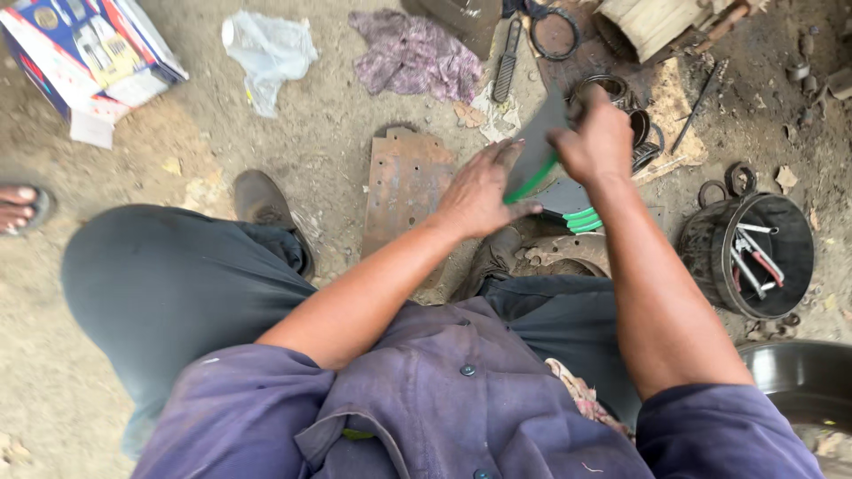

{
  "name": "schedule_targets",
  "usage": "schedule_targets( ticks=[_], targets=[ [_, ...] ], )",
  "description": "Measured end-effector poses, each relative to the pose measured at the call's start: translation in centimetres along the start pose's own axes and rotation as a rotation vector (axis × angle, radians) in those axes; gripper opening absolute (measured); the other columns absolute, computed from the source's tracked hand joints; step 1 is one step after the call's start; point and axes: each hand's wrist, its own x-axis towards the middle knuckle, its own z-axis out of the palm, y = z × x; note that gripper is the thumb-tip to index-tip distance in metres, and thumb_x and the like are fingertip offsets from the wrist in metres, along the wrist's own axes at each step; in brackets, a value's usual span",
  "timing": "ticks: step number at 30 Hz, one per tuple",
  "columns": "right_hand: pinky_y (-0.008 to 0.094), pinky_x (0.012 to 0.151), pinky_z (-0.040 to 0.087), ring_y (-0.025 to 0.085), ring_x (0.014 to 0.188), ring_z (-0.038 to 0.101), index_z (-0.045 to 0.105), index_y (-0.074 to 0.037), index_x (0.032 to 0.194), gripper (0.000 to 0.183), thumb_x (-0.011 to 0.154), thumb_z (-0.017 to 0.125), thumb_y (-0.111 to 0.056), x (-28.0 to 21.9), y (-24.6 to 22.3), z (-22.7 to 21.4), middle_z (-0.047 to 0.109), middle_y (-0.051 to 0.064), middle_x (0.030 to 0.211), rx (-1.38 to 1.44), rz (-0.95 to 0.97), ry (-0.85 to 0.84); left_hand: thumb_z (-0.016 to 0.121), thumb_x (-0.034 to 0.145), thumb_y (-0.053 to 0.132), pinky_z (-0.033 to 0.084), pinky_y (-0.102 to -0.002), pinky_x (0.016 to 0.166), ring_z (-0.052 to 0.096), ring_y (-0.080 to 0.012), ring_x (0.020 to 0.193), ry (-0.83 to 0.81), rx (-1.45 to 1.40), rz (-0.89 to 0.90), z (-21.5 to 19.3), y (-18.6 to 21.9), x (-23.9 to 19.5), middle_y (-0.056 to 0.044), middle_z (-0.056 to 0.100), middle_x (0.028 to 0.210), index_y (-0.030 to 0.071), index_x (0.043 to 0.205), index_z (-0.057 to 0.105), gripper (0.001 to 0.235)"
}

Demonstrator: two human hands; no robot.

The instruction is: The person unpacks brake pads and metal pins from a box, then places the brake pads onto a metal backing plate and inserts the pins into the holes.

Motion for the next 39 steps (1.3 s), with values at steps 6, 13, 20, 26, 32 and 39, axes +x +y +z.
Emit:
schedule_targets(
  ticks=[6, 13, 20, 26, 32, 39],
  targets=[
    [0.046, 0.067, 0.056, 0.033, 0.074, 0.074, 0.060, 0.001, 0.112, 0.038, 0.092, 0.076, -0.026, -1.3, -8.6, -0.5, 0.073, 0.020, 0.089, 0.487, 0.043, -0.156, 0.075, 0.086, 0.020, 0.054, -0.043, 0.096, 0.071, -0.0384, 0.110, 0.122, -0.033, -0.341, -6.1, -0.8, -0.7, -0.023, 0.073, 0.118, 0.002, 0.129, 0.066, 0.048],
    [0.045, 0.095, 0.052, 0.028, 0.105, 0.069, 0.065, -0.001, 0.125, 0.057, 0.104, 0.053, -0.052, -4.6, -1.3, 7.0, 0.075, 0.018, 0.111, 0.618, 0.286, -0.130, 0.071, 0.092, 0.029, 0.055, -0.041, 0.090, 0.071, -0.0291, 0.101, 0.220, -0.661, -0.628, -7.8, -9.6, -3.6, -0.019, 0.078, 0.110, -0.002, 0.125, 0.067, 0.045],
    [0.040, 0.109, 0.046, 0.030, 0.121, 0.067, 0.048, 0.001, 0.146, 0.065, 0.102, 0.052, -0.047, -10.1, -2.6, 15.4, 0.067, 0.021, 0.130, 0.986, 0.383, -0.398, 0.057, 0.100, 0.048, 0.051, -0.040, 0.100, 0.066, -0.0278, 0.116, 0.300, -0.565, -0.998, -5.2, -16.4, -4.8, -0.019, 0.067, 0.128, 0.000, 0.135, 0.057, 0.060],
    [0.042, 0.101, 0.049, 0.031, 0.116, 0.067, 0.049, 0.005, 0.137, 0.060, 0.088, 0.070, -0.022, -12.3, -7.6, 12.6, 0.068, 0.025, 0.124, 0.882, -0.100, -0.419, 0.061, 0.098, 0.040, 0.053, -0.040, 0.093, 0.071, -0.0297, 0.104, 0.307, -0.305, -1.045, -4.1, -19.2, -7.3, -0.022, 0.074, 0.115, -0.007, 0.122, 0.070, 0.054],
    [0.045, 0.092, 0.054, 0.034, 0.107, 0.070, 0.053, 0.002, 0.132, 0.058, 0.088, 0.072, -0.030, -11.4, -8.5, 11.7, 0.069, 0.023, 0.116, 0.719, -0.063, -0.485, 0.060, 0.099, 0.038, 0.054, -0.037, 0.089, 0.071, -0.0259, 0.101, 0.369, -0.417, -1.016, -4.9, -19.4, -7.2, -0.021, 0.075, 0.113, -0.007, 0.121, 0.068, 0.051],
    [0.047, 0.091, 0.054, 0.035, 0.105, 0.071, 0.059, 0.002, 0.125, 0.053, 0.088, 0.074, -0.032, -11.1, -9.0, 10.6, 0.071, 0.024, 0.111, 0.704, -0.120, -0.445, 0.058, 0.101, 0.038, 0.054, -0.038, 0.090, 0.072, -0.0254, 0.101, 0.343, -0.498, -1.076, -4.7, -18.5, -6.3, -0.020, 0.074, 0.113, -0.006, 0.125, 0.065, 0.050]
  ],
)
